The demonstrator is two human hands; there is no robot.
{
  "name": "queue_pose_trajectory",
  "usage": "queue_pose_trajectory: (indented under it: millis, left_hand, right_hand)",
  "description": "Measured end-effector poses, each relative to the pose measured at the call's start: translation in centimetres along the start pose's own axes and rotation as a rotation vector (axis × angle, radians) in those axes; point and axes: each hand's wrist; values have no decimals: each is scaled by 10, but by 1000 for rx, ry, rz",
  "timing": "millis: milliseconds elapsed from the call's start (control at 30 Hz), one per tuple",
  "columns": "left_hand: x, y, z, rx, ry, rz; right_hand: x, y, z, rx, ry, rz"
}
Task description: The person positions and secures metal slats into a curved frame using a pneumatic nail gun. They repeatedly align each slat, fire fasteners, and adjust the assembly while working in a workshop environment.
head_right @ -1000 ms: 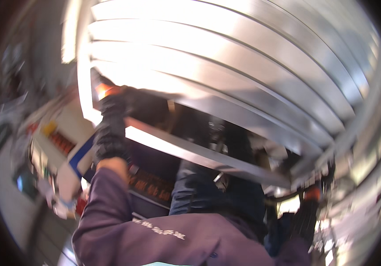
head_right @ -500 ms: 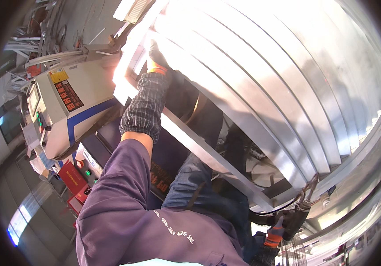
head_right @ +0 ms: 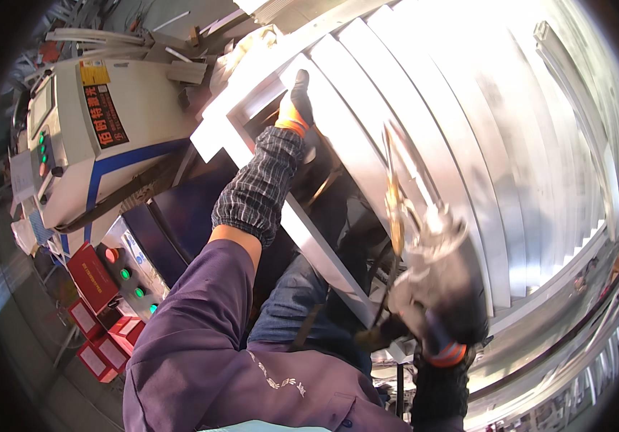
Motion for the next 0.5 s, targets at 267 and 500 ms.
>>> queue_pose_trajectory:
  millis: [267,500]
  left_hand:
    - [-5,-8,4,-202,77,-89]
    - [4,5,17,-218,-67,25]
  right_hand:
    - [-60,138,36,-38,491,38]
    - [-111,206,4,-249,785,-307]
Point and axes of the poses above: each hand's wrist, its own y-axis towards the middle knuckle, its own x-axis out of the back of the hand, z = x × y, and after that the axes turned 9 degrees about x, right-handed
